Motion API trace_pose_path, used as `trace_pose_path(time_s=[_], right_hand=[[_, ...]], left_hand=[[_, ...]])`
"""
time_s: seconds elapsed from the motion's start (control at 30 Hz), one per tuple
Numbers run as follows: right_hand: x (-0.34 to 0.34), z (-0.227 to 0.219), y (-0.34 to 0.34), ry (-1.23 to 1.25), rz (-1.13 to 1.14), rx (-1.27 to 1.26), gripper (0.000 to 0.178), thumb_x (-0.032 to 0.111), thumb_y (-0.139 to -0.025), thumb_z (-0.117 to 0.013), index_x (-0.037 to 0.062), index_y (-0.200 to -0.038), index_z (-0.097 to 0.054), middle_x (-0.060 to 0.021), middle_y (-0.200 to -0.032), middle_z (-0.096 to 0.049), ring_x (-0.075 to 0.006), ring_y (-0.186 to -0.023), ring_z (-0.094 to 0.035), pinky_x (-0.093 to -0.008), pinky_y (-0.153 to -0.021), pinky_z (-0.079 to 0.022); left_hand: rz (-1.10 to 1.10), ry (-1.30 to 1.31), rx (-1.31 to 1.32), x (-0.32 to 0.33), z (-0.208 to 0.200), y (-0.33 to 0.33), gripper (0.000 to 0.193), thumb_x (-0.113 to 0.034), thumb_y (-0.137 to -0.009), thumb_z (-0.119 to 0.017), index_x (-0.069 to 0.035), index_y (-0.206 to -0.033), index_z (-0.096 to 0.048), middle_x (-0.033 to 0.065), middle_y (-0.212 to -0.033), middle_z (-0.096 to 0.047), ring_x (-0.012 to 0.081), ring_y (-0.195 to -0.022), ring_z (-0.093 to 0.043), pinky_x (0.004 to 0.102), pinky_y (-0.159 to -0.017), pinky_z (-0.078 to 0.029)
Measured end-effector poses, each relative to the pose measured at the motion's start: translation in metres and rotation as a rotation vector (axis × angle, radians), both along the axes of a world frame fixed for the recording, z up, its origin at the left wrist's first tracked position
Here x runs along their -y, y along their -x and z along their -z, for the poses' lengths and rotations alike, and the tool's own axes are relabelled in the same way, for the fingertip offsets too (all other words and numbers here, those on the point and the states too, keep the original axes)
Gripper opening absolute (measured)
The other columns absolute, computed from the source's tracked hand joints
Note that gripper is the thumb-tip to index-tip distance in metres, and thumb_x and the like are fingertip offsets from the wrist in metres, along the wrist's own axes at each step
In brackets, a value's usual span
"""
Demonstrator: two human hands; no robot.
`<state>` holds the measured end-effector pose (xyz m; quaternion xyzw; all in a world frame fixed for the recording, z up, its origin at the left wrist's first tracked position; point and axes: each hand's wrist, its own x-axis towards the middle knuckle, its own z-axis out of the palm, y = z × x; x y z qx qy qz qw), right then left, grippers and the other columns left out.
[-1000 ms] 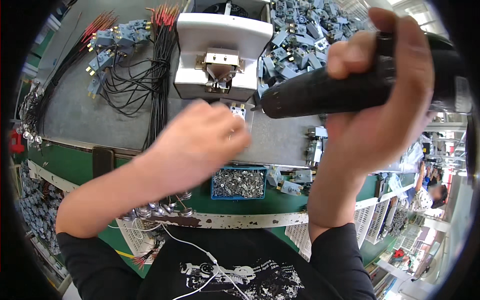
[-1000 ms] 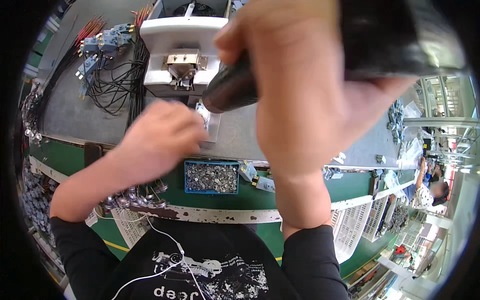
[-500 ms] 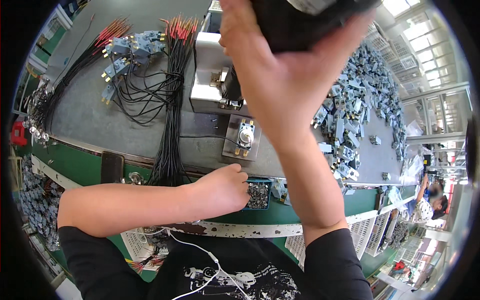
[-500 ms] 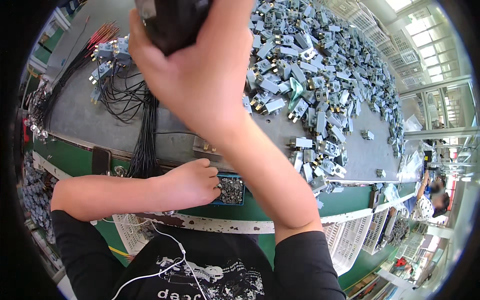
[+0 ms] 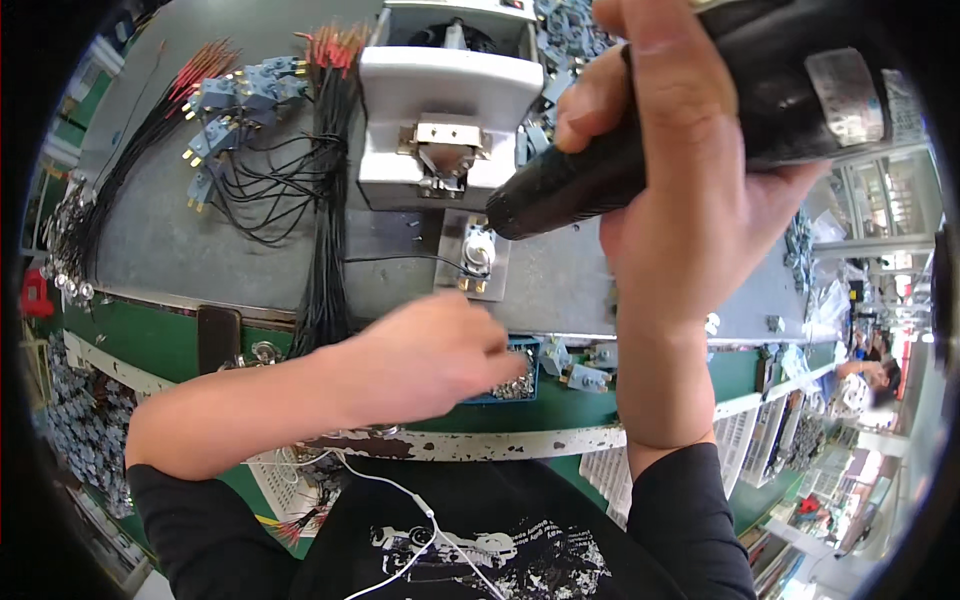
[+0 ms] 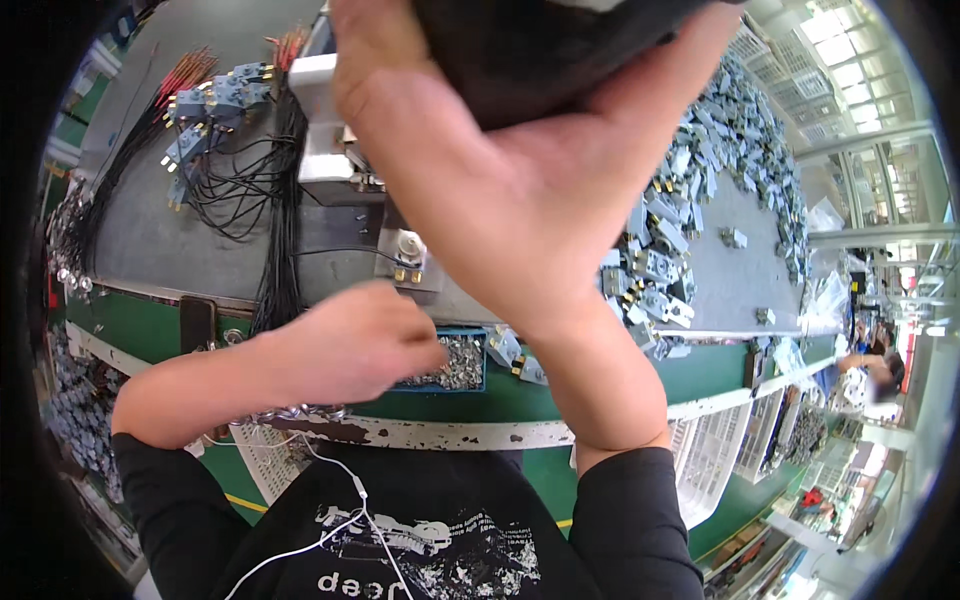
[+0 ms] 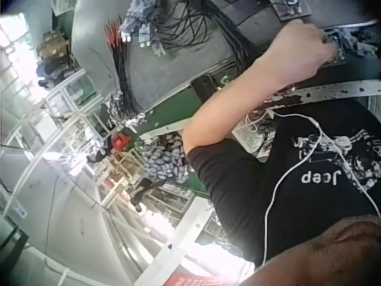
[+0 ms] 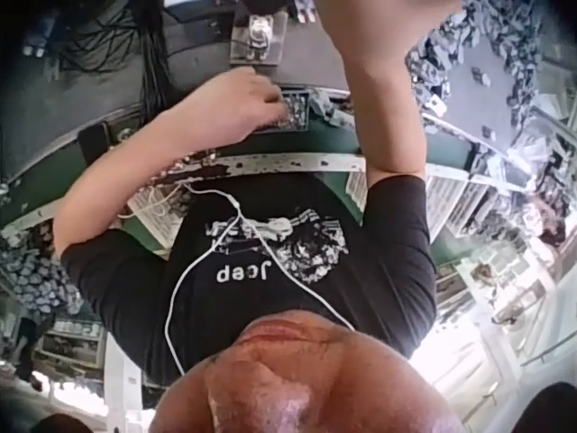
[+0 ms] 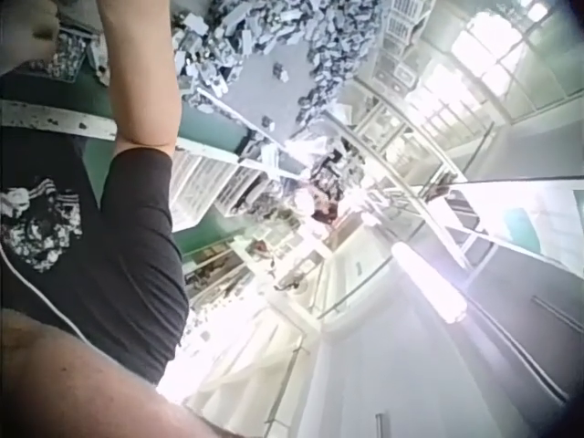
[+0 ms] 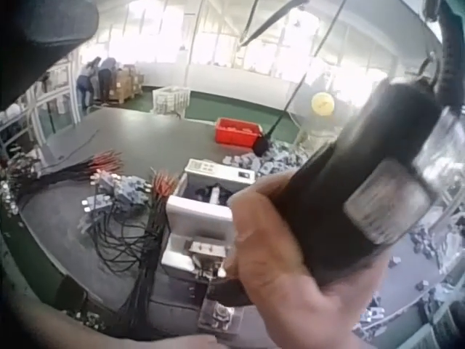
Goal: Assembling small electronic motor and housing components using an electric screwdriver on an assembly line.
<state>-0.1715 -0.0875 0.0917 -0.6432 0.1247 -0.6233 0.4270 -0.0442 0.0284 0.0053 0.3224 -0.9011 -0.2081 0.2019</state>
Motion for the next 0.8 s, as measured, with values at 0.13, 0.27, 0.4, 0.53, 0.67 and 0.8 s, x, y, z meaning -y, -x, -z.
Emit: trace_pose_path(time_s=[0.13,0.27,0.4,0.53,0.67,0.8], right_hand=[[-0.003,-0.006,0.025,-0.027,0.046,-0.042,0.038,0.011,-0.094,-0.068,-0.0034,-0.123,-0.048,-0.0125,-0.085,-0.06,-0.0185,-0.071,-0.063,-0.0307,-0.062,-0.052],[-0.008,-0.011,0.038,-0.052,0.043,-0.077,0.032,0.022,-0.1,-0.062,-0.0075,-0.112,-0.059,-0.01,-0.072,-0.057,-0.0173,-0.063,-0.059,-0.0304,-0.058,-0.048],[-0.028,-0.018,0.034,-0.108,0.149,-0.185,0.038,0.029,-0.102,-0.061,-0.009,-0.107,-0.063,-0.0087,-0.067,-0.056,-0.017,-0.058,-0.058,-0.0303,-0.056,-0.047],[-0.041,-0.019,0.018,-0.138,0.275,-0.276,0.033,0.026,-0.098,-0.068,-0.0059,-0.104,-0.063,-0.0075,-0.064,-0.057,-0.0166,-0.056,-0.059,-0.0301,-0.058,-0.051],[-0.032,-0.004,0.023,-0.132,0.065,-0.104,0.028,0.02,-0.095,-0.072,-0.0057,-0.1,-0.062,-0.0075,-0.063,-0.058,-0.0164,-0.056,-0.06,-0.0301,-0.057,-0.052],[-0.032,0.005,0.012,-0.129,0.094,-0.067,0.037,0.014,-0.096,-0.071,0.0002,-0.121,-0.047,-0.0093,-0.071,-0.061,-0.0157,-0.057,-0.061,-0.0299,-0.057,-0.053]], left_hand=[[-0.39,0.131,-0.107,0.028,-0.014,-0.024,0.008,-0.011,-0.082,-0.072,-0.011,-0.087,-0.067,0.0034,-0.081,-0.064,0.0238,-0.087,-0.065,0.0391,-0.077,-0.047],[-0.431,0.157,0.001,0.028,0.0,-0.024,0.012,-0.016,-0.084,-0.077,-0.011,-0.089,-0.067,0.0015,-0.086,-0.063,0.0229,-0.09,-0.061,0.038,-0.08,-0.045],[-0.437,0.158,0.033,0.028,0.003,-0.022,0.014,-0.017,-0.084,-0.078,-0.011,-0.09,-0.066,0.0024,-0.089,-0.062,0.0234,-0.091,-0.06,0.0382,-0.079,-0.045],[-0.498,0.121,-0.01,0.028,0.007,-0.021,0.023,-0.018,-0.083,-0.079,-0.011,-0.098,-0.062,0.0031,-0.09,-0.061,0.0244,-0.09,-0.061,0.0386,-0.079,-0.045],[-0.517,0.084,-0.017,0.027,0.005,-0.02,0.031,-0.019,-0.083,-0.08,-0.011,-0.105,-0.059,0.0039,-0.091,-0.062,0.025,-0.09,-0.061,0.0389,-0.08,-0.046],[-0.523,0.093,-0.012,0.027,0.005,-0.02,0.034,-0.019,-0.083,-0.08,-0.011,-0.109,-0.059,0.004,-0.092,-0.063,0.0252,-0.091,-0.062,0.0391,-0.081,-0.047]])
